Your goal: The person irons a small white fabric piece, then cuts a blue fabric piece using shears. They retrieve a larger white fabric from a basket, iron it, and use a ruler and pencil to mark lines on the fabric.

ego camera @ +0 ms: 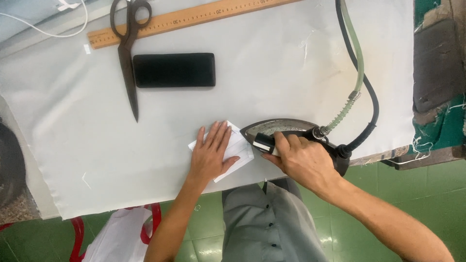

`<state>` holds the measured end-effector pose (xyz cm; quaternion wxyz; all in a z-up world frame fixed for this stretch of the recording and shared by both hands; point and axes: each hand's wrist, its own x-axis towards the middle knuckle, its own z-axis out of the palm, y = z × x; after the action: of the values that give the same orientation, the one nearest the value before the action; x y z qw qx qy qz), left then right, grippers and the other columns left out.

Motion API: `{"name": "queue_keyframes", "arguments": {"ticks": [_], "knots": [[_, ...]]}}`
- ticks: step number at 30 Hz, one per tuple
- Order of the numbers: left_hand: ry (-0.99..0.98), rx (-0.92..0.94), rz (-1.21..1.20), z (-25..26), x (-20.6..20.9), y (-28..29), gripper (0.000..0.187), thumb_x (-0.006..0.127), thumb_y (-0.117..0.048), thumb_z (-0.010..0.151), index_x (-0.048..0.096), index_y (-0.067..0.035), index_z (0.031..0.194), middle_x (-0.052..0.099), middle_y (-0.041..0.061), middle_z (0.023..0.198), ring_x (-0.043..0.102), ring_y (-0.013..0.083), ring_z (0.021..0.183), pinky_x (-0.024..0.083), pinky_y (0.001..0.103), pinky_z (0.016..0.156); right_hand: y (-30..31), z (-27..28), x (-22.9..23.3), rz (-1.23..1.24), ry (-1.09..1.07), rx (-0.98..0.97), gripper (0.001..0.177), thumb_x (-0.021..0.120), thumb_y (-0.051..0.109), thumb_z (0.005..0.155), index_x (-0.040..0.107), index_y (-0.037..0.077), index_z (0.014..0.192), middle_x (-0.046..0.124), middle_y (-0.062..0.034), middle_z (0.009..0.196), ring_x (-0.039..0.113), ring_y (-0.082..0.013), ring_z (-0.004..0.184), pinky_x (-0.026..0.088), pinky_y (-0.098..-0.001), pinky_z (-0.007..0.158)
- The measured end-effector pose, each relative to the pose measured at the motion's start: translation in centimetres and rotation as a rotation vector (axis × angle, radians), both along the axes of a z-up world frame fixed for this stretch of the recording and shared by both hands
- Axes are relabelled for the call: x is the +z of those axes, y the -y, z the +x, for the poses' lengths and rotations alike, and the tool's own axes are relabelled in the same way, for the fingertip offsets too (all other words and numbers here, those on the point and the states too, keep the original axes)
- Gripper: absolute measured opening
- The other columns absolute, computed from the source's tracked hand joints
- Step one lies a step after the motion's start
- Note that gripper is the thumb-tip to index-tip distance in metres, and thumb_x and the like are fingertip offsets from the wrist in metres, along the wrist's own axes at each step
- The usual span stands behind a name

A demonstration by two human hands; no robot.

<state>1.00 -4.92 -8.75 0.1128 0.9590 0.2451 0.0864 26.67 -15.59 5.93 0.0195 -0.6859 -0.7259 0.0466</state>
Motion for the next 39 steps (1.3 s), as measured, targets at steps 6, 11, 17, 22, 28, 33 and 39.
{"name": "queue_keyframes", "arguments": {"ticks": [6, 11, 17, 22, 28, 33, 39], "knots": [[0.034, -0.051, 0.031, 1.5, 1.5, 0.6, 0.076, 0.042, -0.068, 0.097, 0.047, -0.016, 0.152, 0.041, 0.011, 0.161, 0.03, 0.0285, 0.154, 0.013, 0.055, 0.125, 0.0, 0.1, -0.2, -0.017, -0.031, 0.0, 0.051, 0.069, 0.046, 0.092, 0.064, 0.003, 0.119, 0.06, -0.0053, 0.066, 0.07, -0.0201, 0.056, 0.054, -0.0279, 0.047], [-0.037, -0.032, -0.018, 1.1, 1.4, 0.1, 0.08, 0.035, -0.073, 0.096, 0.044, -0.02, 0.155, 0.041, 0.009, 0.162, 0.029, 0.03, 0.154, 0.011, 0.055, 0.125, 0.0, 0.2, 0.0, 0.014, -0.024, 0.013, 0.053, 0.072, 0.045, 0.089, 0.064, 0.002, 0.119, 0.059, -0.0055, 0.065, 0.069, -0.0206, 0.055, 0.054, -0.0278, 0.046], [-0.074, -0.007, -0.034, 0.5, 1.3, -0.1, 0.081, 0.029, -0.075, 0.097, 0.042, -0.021, 0.156, 0.038, 0.01, 0.163, 0.027, 0.0312, 0.154, 0.011, 0.057, 0.124, -0.1, 0.3, 0.0, 0.016, -0.011, 0.018, 0.053, 0.07, 0.046, 0.091, 0.063, 0.002, 0.12, 0.058, -0.005, 0.066, 0.069, -0.0196, 0.055, 0.054, -0.0269, 0.047], [-0.084, 0.008, -0.038, 0.4, 1.0, 0.0, 0.083, 0.033, -0.075, 0.096, 0.042, -0.019, 0.156, 0.038, 0.01, 0.163, 0.028, 0.0307, 0.154, 0.009, 0.056, 0.124, 0.0, 0.2, 0.2, -0.001, -0.041, 0.0, 0.053, 0.072, 0.045, 0.089, 0.064, 0.002, 0.119, 0.06, -0.006, 0.066, 0.07, -0.0214, 0.057, 0.054, -0.0292, 0.047], [-0.07, 0.027, -0.056, 0.5, 1.0, -0.2, 0.085, 0.038, -0.075, 0.095, 0.042, -0.015, 0.156, 0.038, 0.011, 0.163, 0.029, 0.0302, 0.153, 0.01, 0.056, 0.124, -0.3, 0.1, 0.5, -0.024, -0.066, -0.01, 0.051, 0.069, 0.046, 0.092, 0.065, 0.003, 0.119, 0.061, -0.0052, 0.067, 0.07, -0.0198, 0.058, 0.055, -0.0282, 0.048], [-0.1, 0.023, -0.105, 0.5, 1.1, -0.2, 0.084, 0.039, -0.072, 0.097, 0.038, -0.014, 0.158, 0.034, 0.01, 0.165, 0.026, 0.0297, 0.155, 0.008, 0.057, 0.124, -0.8, 0.1, 0.2, -0.105, -0.131, -0.039, 0.05, 0.07, 0.043, 0.091, 0.065, 0.003, 0.121, 0.063, -0.006, 0.067, 0.071, -0.0203, 0.057, 0.055, -0.0288, 0.047], [-0.114, 0.026, -0.098, 0.7, 1.6, -0.4, 0.083, 0.041, -0.07, 0.097, 0.039, -0.014, 0.157, 0.034, 0.01, 0.165, 0.024, 0.0295, 0.155, 0.006, 0.057, 0.125, -1.9, -0.8, 0.3, -0.071, -0.092, -0.045, 0.052, 0.07, 0.047, 0.091, 0.065, 0.005, 0.12, 0.063, -0.0052, 0.068, 0.071, -0.02, 0.058, 0.055, -0.0289, 0.048]]}}
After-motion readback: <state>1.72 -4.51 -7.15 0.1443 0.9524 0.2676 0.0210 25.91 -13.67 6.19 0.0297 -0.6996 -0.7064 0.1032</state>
